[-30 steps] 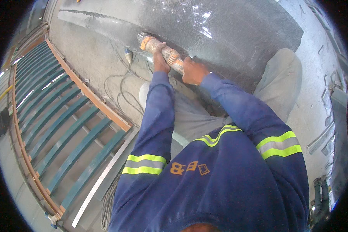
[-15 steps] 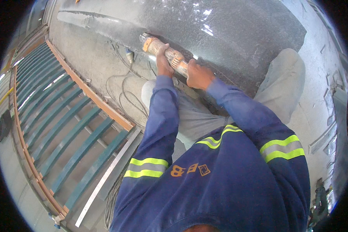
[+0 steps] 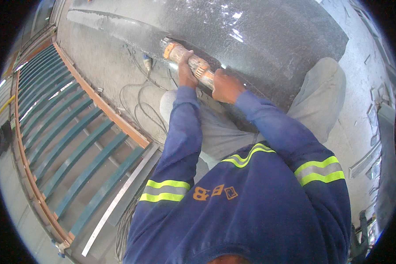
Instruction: The person uses an angle grinder to smooth the surface of a large stone slab. The person holds the tool with both hands and moves it across the slab, generating dust as the surface is ground down.
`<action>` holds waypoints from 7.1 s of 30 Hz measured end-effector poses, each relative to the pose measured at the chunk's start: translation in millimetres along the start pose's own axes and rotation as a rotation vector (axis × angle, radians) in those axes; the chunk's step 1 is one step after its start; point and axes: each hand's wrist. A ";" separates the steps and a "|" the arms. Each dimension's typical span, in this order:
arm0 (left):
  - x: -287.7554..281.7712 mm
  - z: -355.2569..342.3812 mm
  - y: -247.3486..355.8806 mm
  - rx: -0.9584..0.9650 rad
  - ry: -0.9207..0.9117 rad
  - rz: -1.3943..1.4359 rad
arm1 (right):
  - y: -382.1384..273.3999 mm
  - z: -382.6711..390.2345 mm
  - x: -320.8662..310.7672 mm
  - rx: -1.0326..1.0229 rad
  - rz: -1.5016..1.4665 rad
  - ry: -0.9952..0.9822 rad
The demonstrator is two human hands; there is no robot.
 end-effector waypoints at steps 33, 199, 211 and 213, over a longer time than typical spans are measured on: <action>-10.2 -8.0 -2.3 -0.029 -0.029 0.033 | 1.3 1.2 3.0 -0.006 0.015 0.045; -25.8 -39.9 -3.5 0.000 0.061 0.037 | 18.8 -14.8 19.3 -0.039 -0.042 0.034; -7.3 -14.1 4.1 -0.014 0.036 0.006 | 9.0 -3.1 4.4 -0.038 -0.045 0.024; -5.6 -12.5 2.2 -0.015 0.041 0.026 | 11.4 1.5 5.6 -0.047 -0.042 0.061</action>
Point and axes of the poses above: each hand's wrist, its own z-axis away from the middle knuckle, its own x-axis out of the palm, y = z × x, and after that the axes turned 6 degrees about -z, right-handed
